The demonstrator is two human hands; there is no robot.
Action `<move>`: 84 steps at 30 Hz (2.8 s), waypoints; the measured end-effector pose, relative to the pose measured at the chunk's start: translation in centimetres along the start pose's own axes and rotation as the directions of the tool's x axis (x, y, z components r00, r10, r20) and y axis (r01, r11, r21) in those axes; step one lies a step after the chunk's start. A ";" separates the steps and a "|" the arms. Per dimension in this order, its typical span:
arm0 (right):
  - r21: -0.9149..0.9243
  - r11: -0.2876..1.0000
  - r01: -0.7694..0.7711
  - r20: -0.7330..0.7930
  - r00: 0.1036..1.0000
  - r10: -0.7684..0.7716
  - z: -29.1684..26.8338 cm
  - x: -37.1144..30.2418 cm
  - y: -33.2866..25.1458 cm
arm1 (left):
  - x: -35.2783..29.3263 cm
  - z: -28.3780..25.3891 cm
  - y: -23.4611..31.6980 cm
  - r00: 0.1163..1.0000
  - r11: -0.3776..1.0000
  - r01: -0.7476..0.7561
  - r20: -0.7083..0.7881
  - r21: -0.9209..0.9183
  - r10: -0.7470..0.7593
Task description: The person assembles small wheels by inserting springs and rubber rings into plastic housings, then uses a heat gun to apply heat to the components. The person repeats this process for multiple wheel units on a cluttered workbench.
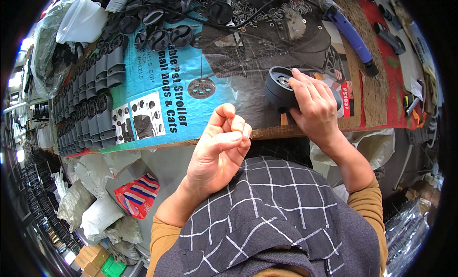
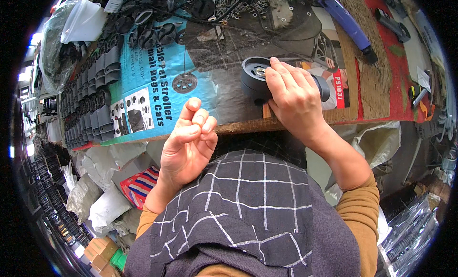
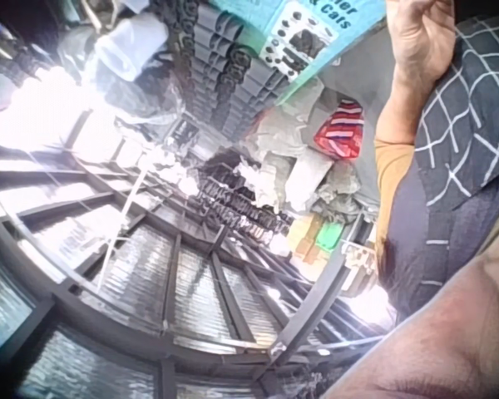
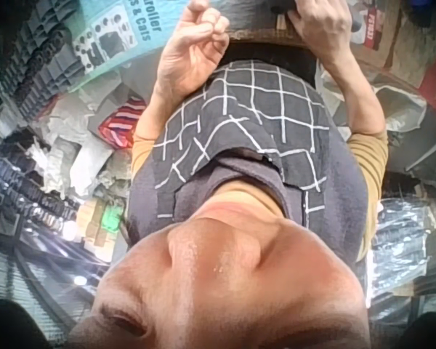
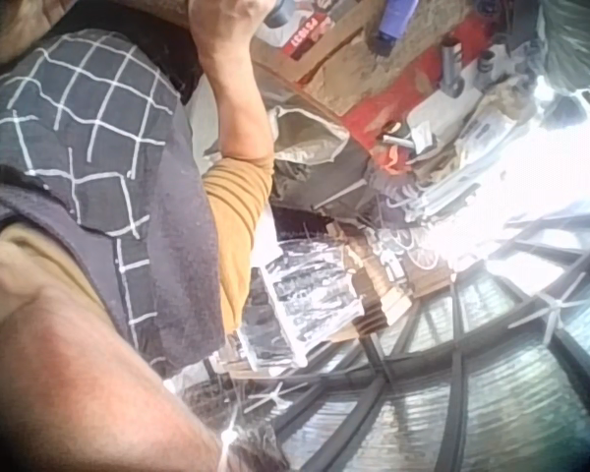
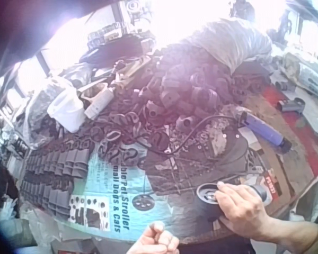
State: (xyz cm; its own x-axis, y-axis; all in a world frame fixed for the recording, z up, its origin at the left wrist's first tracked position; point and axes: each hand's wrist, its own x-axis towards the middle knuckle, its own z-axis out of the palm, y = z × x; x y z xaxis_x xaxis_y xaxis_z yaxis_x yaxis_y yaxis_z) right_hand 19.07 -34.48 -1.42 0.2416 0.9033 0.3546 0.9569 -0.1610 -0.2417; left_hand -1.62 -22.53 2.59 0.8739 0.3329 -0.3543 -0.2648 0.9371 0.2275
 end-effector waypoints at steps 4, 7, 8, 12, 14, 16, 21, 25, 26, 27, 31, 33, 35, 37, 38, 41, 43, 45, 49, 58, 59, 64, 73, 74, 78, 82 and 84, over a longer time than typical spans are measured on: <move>-0.011 1.000 0.026 0.001 1.000 -0.026 0.1 -0.1 0.1 | -0.1 0.1 -0.1 0.998 0.999 -0.015 -0.066 0.030 0.017; -0.012 1.000 0.026 0.000 1.000 -0.026 0.1 0.0 0.1 | -0.1 0.1 -0.1 0.997 0.999 -0.015 -0.082 0.031 0.017; -0.011 1.000 0.026 0.002 1.000 -0.026 0.1 0.0 0.1 | -0.1 0.1 -0.1 0.997 0.999 -0.015 -0.081 0.030 0.017; 0.001 1.000 0.016 -0.002 1.000 -0.016 0.0 0.0 0.0 | 0.0 0.1 -0.1 0.996 0.999 -0.010 -0.084 0.031 0.012; -0.007 1.000 0.024 -0.004 1.000 -0.024 0.0 0.0 0.1 | 0.0 0.1 -0.1 0.997 1.000 -0.007 -0.074 0.023 0.009; -0.010 1.000 0.029 -0.006 1.000 -0.029 0.1 0.0 0.2 | 0.1 0.0 -0.1 0.998 1.000 -0.006 -0.070 0.023 0.007; -0.004 1.000 0.012 -0.014 1.000 -0.012 0.2 0.0 0.2 | 0.1 0.2 -0.4 0.995 1.000 -0.022 -0.094 0.022 0.024; -0.007 1.000 0.012 -0.018 1.000 -0.012 0.4 -0.1 0.1 | 0.5 -0.1 -0.2 0.990 0.984 -0.086 -0.097 0.155 0.102; -0.019 0.999 0.029 -0.025 0.999 -0.030 0.4 -0.1 0.1 | 0.8 -0.3 0.1 0.991 0.972 -0.104 -0.063 0.213 0.120; -0.025 0.999 0.034 -0.028 0.999 -0.035 0.5 -0.2 0.2 | 1.2 -0.6 0.4 0.982 0.943 -0.154 -0.062 0.296 0.180; -0.157 0.980 0.121 -0.105 0.985 -0.138 1.0 -0.6 0.0 | 3.5 -1.6 1.3 0.965 0.661 -0.145 -0.042 0.736 0.259; -0.253 0.960 0.121 -0.117 0.981 -0.154 1.3 -1.0 -0.6 | 5.1 -1.9 0.7 0.972 0.480 -0.054 -0.063 0.875 0.224; -0.387 0.909 0.155 -0.127 0.967 -0.219 1.6 -1.6 -1.6 | 6.7 -2.2 0.1 0.992 0.207 0.036 -0.060 0.978 0.113; -0.565 0.804 0.187 -0.107 0.949 -0.296 1.6 -2.3 -2.7 | 7.9 -2.5 -0.6 0.993 0.194 0.075 -0.092 0.978 0.080; -0.561 0.807 0.185 -0.103 0.952 -0.290 1.4 -2.5 -3.1 | 8.3 -2.7 -0.9 0.988 0.182 0.127 -0.140 0.975 0.060; -0.019 0.998 0.066 -0.134 0.989 -0.068 0.1 -2.8 -2.6 | 8.6 -3.4 -1.0 0.995 0.167 0.036 -0.051 0.985 0.082; 0.384 0.915 -0.124 -0.087 0.982 0.170 -0.4 -2.2 -1.4 | 8.5 -3.7 -0.8 0.997 0.177 0.033 -0.045 0.984 0.067; 0.410 0.871 -0.270 0.183 0.960 0.212 -0.3 -1.2 0.1 | 8.6 -3.6 -0.5 0.999 0.217 -0.014 0.004 0.976 0.048; 0.644 0.398 -0.653 0.644 0.744 0.179 0.6 0.9 1.9 | 9.7 -1.8 0.9 0.992 0.158 0.109 -0.097 0.982 -0.081; 0.406 0.279 -0.870 0.768 0.490 0.412 1.6 4.3 1.8 | 12.6 -1.6 0.5 0.779 -0.477 -0.516 0.621 0.712 0.086; 0.406 0.274 -0.872 0.793 0.485 0.368 1.3 4.5 2.1 | 12.7 -2.1 0.2 0.767 -0.401 -0.535 0.627 0.743 0.139; 0.533 0.595 -0.601 0.384 0.799 0.463 0.8 6.6 6.6 | 12.9 -3.0 -0.3 0.793 -0.180 -0.534 0.564 0.826 0.232; 0.098 0.982 -0.162 -0.098 0.980 0.171 4.9 8.9 12.1 | 12.8 -2.5 -1.1 0.800 -0.177 -0.471 0.503 0.864 0.327; 0.071 0.984 -0.165 -0.099 0.980 0.171 4.7 9.0 11.6 | 12.9 -2.6 -1.1 0.794 -0.191 -0.461 0.499 0.867 0.347; 0.373 0.862 -0.343 -0.002 0.929 0.370 1.9 8.5 7.4 | 13.0 -2.7 -1.3 0.781 -0.238 -0.434 0.494 0.869 0.382; 0.612 0.656 -0.441 0.324 0.897 0.300 0.3 5.7 2.1 | 13.1 -2.9 -1.6 0.754 -0.253 -0.448 0.515 0.857 0.408; 0.578 0.702 -0.416 0.301 0.908 0.290 0.4 5.5 1.2 | 13.2 -3.1 -1.7 0.756 -0.228 -0.450 0.504 0.863 0.417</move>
State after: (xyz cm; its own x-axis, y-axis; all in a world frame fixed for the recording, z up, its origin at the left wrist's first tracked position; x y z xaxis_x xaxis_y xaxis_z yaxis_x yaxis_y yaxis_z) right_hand 21.54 -29.55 -0.11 0.4488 0.8934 -0.0204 0.4781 -0.2593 -0.8392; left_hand 9.12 -19.43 -5.29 0.7559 0.5896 0.2845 0.0192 -0.4544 0.8906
